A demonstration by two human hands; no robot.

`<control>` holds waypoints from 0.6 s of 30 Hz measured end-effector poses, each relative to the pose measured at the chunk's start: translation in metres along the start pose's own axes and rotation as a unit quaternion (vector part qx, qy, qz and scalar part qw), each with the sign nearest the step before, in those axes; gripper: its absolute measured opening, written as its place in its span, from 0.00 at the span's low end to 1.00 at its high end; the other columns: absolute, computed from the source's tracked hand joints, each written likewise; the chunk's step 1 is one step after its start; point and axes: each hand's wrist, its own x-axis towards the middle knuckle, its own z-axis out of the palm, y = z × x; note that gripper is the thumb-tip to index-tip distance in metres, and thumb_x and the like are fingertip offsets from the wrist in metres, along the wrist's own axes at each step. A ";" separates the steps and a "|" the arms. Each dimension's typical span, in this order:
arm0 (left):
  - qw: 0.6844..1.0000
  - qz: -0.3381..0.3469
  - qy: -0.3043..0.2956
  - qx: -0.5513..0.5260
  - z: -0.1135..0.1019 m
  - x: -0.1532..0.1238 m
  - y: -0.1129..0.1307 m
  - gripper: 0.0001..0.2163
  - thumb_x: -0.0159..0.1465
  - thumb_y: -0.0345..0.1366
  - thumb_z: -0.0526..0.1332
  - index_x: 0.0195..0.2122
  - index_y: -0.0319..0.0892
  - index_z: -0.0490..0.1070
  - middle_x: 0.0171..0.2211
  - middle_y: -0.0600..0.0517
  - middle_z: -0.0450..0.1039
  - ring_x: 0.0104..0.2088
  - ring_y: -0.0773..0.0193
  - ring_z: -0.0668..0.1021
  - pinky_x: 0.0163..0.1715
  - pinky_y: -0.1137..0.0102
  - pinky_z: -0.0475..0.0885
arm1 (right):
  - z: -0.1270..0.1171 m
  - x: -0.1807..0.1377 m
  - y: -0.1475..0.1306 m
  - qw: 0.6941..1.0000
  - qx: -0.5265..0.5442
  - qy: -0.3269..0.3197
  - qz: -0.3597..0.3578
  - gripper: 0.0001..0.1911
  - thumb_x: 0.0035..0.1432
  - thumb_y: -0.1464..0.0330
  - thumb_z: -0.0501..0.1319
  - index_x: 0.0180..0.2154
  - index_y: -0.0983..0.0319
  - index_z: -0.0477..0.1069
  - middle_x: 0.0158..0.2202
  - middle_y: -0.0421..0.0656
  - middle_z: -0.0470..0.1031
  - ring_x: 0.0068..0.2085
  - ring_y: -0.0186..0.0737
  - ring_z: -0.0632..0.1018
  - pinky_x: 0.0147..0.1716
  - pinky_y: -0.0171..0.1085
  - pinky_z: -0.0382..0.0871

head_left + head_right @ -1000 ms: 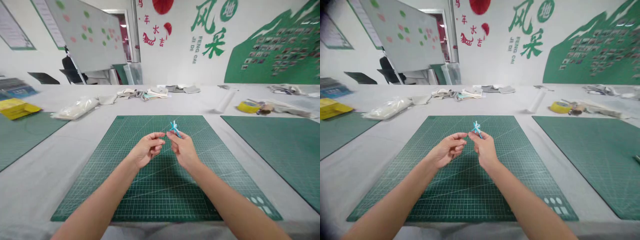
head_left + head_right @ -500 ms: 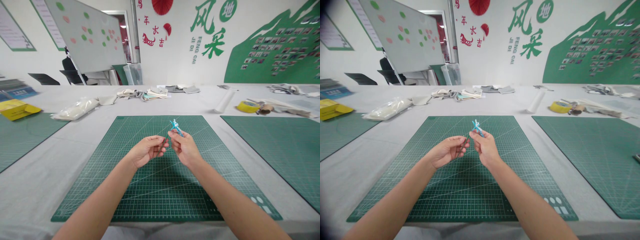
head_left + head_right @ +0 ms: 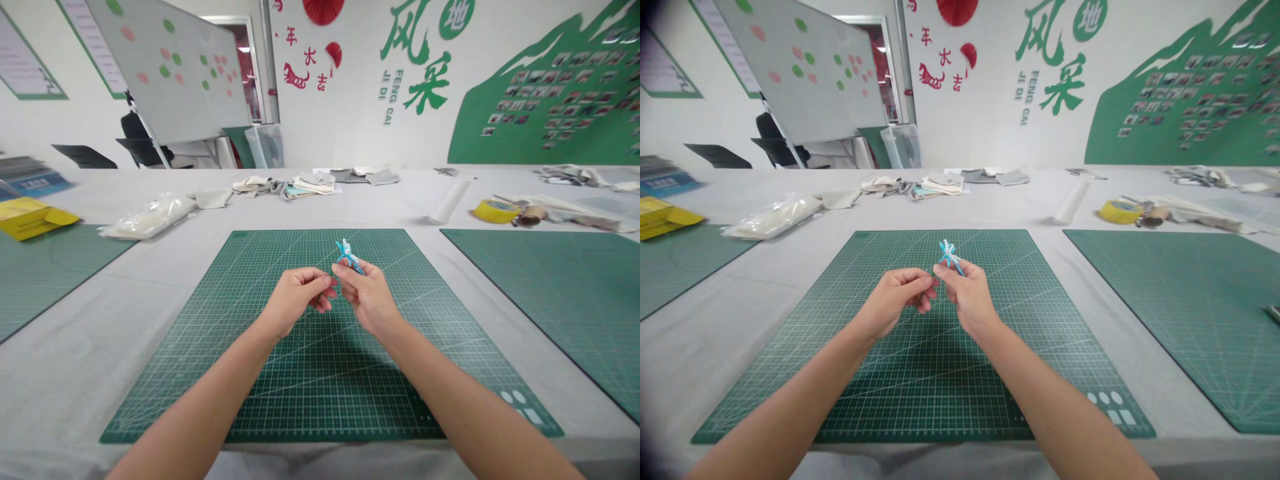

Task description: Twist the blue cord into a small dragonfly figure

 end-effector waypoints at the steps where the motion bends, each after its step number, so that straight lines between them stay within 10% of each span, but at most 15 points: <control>1: 1.000 -0.004 -0.006 -0.007 0.000 0.000 0.000 0.09 0.60 0.36 0.62 0.28 0.35 0.73 0.25 0.51 0.74 0.20 0.72 0.74 0.20 0.76 0.68 | 0.000 0.000 0.000 1.000 -0.002 0.001 0.000 0.11 0.46 0.68 0.69 0.27 0.63 0.68 0.16 0.30 0.57 0.17 0.22 0.50 0.15 0.30 0.40; 18: 1.000 -0.014 0.012 0.022 0.003 0.001 -0.001 0.07 0.62 0.34 0.59 0.32 0.36 0.73 0.24 0.51 0.74 0.20 0.68 0.76 0.21 0.74 0.72 | 0.001 0.000 0.003 0.999 -0.027 0.029 -0.007 0.11 0.45 0.67 0.69 0.28 0.64 0.69 0.20 0.33 0.65 0.16 0.22 0.52 0.15 0.30 0.41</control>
